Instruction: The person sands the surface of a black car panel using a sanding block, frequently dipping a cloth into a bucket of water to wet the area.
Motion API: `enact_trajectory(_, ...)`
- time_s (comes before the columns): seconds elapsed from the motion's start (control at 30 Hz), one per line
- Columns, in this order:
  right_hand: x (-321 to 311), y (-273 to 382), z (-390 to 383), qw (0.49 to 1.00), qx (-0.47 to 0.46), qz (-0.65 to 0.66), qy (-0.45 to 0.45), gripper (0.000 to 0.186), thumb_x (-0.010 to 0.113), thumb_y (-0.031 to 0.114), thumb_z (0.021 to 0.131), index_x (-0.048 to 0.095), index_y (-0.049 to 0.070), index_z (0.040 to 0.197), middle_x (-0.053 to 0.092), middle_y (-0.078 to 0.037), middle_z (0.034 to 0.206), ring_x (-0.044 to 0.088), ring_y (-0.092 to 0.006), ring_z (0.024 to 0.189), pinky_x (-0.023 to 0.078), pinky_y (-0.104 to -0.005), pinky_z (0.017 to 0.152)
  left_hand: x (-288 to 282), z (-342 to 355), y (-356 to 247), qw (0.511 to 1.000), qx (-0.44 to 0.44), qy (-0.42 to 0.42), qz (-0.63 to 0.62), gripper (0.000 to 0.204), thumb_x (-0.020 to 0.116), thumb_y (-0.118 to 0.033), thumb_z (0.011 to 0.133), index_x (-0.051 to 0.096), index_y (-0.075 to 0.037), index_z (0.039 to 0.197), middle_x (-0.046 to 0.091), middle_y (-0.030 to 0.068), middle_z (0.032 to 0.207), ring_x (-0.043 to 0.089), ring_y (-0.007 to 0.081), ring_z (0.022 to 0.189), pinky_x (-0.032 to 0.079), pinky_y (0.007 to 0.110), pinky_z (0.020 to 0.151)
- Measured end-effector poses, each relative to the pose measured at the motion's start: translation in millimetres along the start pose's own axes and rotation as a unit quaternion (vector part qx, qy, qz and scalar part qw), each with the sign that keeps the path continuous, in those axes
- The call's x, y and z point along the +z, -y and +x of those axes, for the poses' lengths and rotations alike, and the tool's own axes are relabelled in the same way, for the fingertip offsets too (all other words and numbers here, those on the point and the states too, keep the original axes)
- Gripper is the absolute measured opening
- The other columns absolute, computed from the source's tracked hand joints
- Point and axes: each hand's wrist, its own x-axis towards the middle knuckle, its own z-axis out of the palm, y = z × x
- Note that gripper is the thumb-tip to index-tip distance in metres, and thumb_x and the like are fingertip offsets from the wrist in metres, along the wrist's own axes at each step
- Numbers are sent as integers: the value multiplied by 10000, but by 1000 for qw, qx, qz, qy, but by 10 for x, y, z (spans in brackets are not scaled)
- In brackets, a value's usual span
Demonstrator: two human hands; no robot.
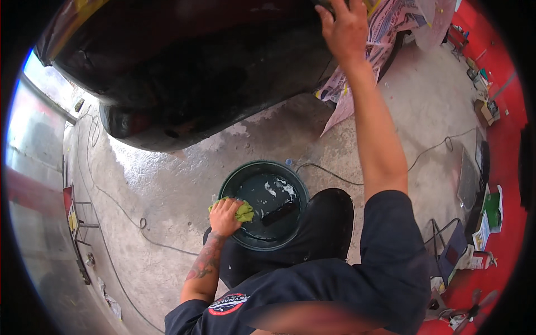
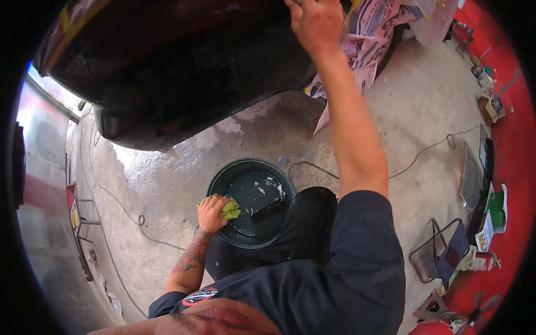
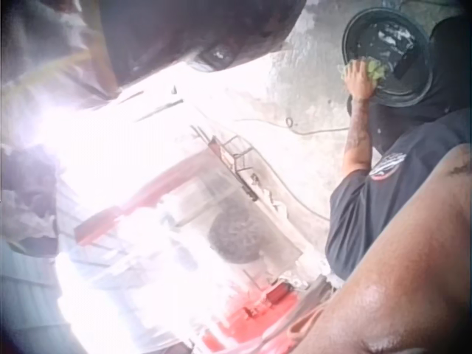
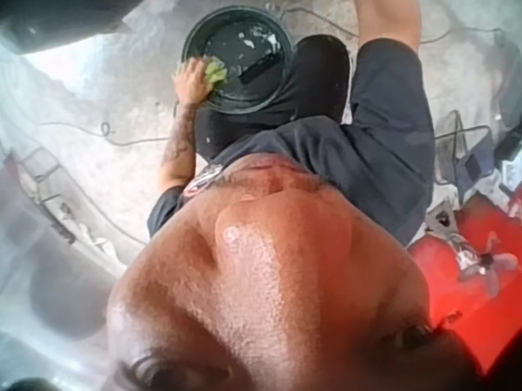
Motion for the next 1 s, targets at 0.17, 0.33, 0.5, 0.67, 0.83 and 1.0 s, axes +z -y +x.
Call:
enact_trajectory(0.17, 18, -168, 195, 998, 19, 12, -52, 359, 768, 6, 788, 667, 67, 1127, 612, -165, 1263, 566, -389, 1204, 465, -452, 1029, -16, 34, -17, 1000, 5, -8, -4, 432, 753, -121, 613, 703, -179, 1038, 669, 36, 987, 658, 283, 944, 526, 426, 811)
enact_trajectory(0.33, -13, -244, 82, 997, -66, 30, -7, 376, 764, -23, 780, 667, 71, 1131, 616, -150, 1264, 570, -377, 1202, 464, -450, 1032, -23, 38, -35, 1000, -2, -2, -5, 437, 746, -120, 613, 700, -177, 1043, 667, 37, 984, 656, 284, 957, 524, 430, 811)
enact_trajectory(0.5, 41, -218, 104, 996, 64, 57, -38, 375, 775, 2, 778, 680, 76, 1132, 620, -157, 1270, 572, -369, 1202, 459, -455, 1038, -46, 65, -56, 1000, 15, -7, -12, 435, 746, -120, 613, 698, -176, 1042, 667, 34, 985, 656, 284, 953, 522, 431, 812)
enact_trajectory(0.67, 21, -88, -31, 999, -23, 27, -22, 336, 781, 14, 778, 685, 57, 1097, 615, -166, 1259, 575, -365, 1168, 467, -447, 1003, -64, 51, -70, 1000, 4, 1, -7, 447, 755, -127, 606, 698, -175, 1047, 663, 32, 981, 655, 279, 948, 520, 433, 818)
enact_trajectory(0.83, 23, 124, -42, 999, -19, 24, -27, 318, 791, 56, 781, 696, 74, 1084, 621, -149, 1259, 586, -363, 1152, 470, -453, 985, -29, 33, -32, 1000, 0, 11, 1, 453, 781, -160, 617, 694, -178, 1061, 671, 30, 1012, 659, 282, 966, 515, 439, 816)
enact_trajectory(1.0, -6, 31, 28, 998, -49, 35, -2, 323, 791, 59, 778, 701, 85, 1087, 622, -138, 1278, 591, -366, 1145, 462, -452, 998, -50, 30, -37, 1000, -1, 21, -6, 461, 792, -178, 622, 689, -180, 1071, 678, 31, 1035, 664, 286, 976, 508, 446, 808)
